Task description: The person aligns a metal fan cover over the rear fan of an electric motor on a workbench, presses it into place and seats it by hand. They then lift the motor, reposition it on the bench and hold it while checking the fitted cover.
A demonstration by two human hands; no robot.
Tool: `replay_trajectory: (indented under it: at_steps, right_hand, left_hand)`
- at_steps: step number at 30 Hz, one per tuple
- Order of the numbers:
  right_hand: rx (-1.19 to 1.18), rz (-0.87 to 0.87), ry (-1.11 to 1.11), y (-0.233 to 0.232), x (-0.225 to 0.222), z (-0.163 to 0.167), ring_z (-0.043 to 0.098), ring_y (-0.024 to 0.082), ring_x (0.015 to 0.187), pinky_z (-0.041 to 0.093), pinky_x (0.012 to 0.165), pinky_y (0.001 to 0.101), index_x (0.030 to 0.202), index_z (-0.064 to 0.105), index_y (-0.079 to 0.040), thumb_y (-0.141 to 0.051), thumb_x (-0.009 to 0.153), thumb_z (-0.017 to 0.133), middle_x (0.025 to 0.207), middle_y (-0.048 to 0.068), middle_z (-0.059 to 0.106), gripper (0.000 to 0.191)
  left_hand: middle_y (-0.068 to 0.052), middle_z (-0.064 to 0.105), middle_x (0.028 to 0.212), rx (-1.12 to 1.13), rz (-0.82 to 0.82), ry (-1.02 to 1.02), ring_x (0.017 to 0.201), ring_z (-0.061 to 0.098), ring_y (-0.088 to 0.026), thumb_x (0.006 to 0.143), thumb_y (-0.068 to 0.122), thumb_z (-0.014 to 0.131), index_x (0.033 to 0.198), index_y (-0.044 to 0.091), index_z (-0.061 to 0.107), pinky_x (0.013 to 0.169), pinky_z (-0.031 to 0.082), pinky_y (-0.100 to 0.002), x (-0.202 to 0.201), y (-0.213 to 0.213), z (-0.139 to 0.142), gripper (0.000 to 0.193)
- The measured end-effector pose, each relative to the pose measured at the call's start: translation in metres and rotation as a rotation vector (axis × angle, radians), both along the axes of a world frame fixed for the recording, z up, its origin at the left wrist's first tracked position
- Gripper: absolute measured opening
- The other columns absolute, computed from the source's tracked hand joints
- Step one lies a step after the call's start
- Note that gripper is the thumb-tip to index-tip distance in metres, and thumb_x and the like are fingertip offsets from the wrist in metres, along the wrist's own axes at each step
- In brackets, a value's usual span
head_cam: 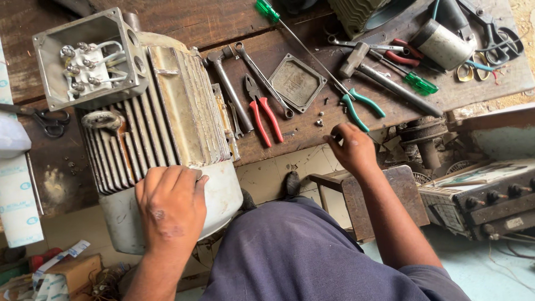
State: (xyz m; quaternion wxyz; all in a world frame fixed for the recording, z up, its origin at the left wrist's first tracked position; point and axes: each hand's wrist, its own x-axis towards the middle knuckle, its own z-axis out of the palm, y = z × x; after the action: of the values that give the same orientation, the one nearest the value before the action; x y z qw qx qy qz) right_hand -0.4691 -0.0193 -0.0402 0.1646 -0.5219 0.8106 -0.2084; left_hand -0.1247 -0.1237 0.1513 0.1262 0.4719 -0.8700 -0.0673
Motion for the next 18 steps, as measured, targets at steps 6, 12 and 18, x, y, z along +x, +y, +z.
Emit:
replay_trajectory:
  at_steps: [6,12,18]
  right_hand:
    - [-0.056,0.059,-0.035,-0.028,-0.009,0.011,0.069,0.035,0.087,0.055,0.071,0.0469,0.109,0.069,-0.009,-0.021,0.092,0.070,0.104,0.012,0.069,0.021]
    - [-0.015,0.246,0.106,-0.061,-0.013,0.023,0.068,0.037,0.092,0.055,0.076,0.0482,0.118,0.074,-0.018,-0.006,0.087,0.060,0.104,0.013,0.067,0.036]
    - [-0.148,0.249,-0.052,-0.074,-0.018,0.026,0.070,0.035,0.095,0.056,0.080,0.0417,0.105,0.076,-0.011,-0.009,0.091,0.072,0.107,0.013,0.073,0.015]
  left_hand:
    - [-0.003,0.068,0.101,-0.024,0.040,-0.125,0.099,0.058,-0.023,0.080,0.025,0.084,0.100,0.009,0.078,0.089,0.039,-0.044,-0.002,0.002,0.004,0.027]
    - [-0.002,0.066,0.103,-0.053,0.123,-0.151,0.100,0.056,-0.022,0.079,0.030,0.085,0.100,0.012,0.078,0.087,0.035,-0.044,-0.009,0.008,0.010,0.028]
    - [-0.002,0.066,0.101,-0.162,0.210,-0.002,0.102,0.058,-0.025,0.080,0.033,0.087,0.098,0.014,0.077,0.092,0.038,-0.046,0.011,0.022,0.022,0.029]
